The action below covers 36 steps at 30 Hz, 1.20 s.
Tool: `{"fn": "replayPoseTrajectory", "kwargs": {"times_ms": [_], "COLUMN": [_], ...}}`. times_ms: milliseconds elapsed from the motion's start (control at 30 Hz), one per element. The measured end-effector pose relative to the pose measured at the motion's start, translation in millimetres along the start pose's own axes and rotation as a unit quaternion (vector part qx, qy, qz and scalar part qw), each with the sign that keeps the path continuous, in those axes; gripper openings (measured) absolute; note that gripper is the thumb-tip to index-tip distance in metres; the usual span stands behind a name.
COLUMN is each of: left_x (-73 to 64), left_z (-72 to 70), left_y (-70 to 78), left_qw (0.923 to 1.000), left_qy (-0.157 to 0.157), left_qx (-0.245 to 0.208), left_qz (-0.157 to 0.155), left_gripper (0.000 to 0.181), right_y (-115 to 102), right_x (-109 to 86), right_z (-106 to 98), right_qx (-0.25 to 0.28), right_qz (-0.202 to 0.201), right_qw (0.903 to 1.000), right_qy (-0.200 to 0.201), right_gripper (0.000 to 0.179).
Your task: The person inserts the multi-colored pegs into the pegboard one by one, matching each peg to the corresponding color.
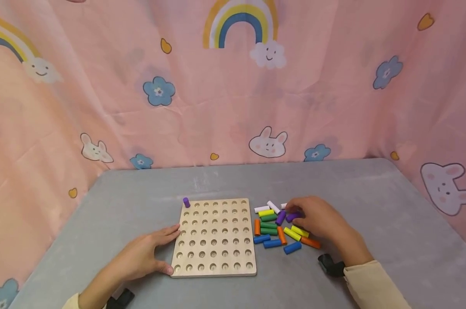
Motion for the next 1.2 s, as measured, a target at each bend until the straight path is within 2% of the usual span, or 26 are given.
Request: {"fn": "replayPoseTrajectory", "kwargs": {"times_ms": [367,533,867,1200], "left_x": [-0.7,-0.4,-0.6,0.3], "left_z": [0.6,0.2,1.2,1.3], "left_y": [-1.5,-1.8,-1.2,-1.9], "left_qw": [0.9999,0.9999,0.9999,0.9999], "left_qy": [-0.009,-0.006,-0.009,-0.009], "left_qx": [0.0,0.003,0.004,0.008], "left_qz": [-0.012,-0.01,-0.009,-0.002], "left_gripper": [0.094,0.094,0.094,0.094], "right_y": [2.9,3.0,4.7,-1.4], "right_x": [1.8,3.0,1.9,-0.1], "right_z": [1.2,2.9,4.1,-1.6], "right_qx": [-0.009,0.003,0.012,0.017], "right_qz": [0.025,0.007,0.018,-0.01], "right_qw": [0.9996,1.0,0.9997,0.9995], "right_qy": [0.009,0.004,0.007,0.025], "right_gripper": [0.028,0.027,0.026,0.025]}}
Point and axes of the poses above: each hand's wrist, its own x-axis towards the middle knuckle, its own z-axis out of the palm, y = z × x, the point moved 6 cm from there along x, towards the middle knuckle, and after that the axes turned 11 degrees about x, right-handed, at the moved point
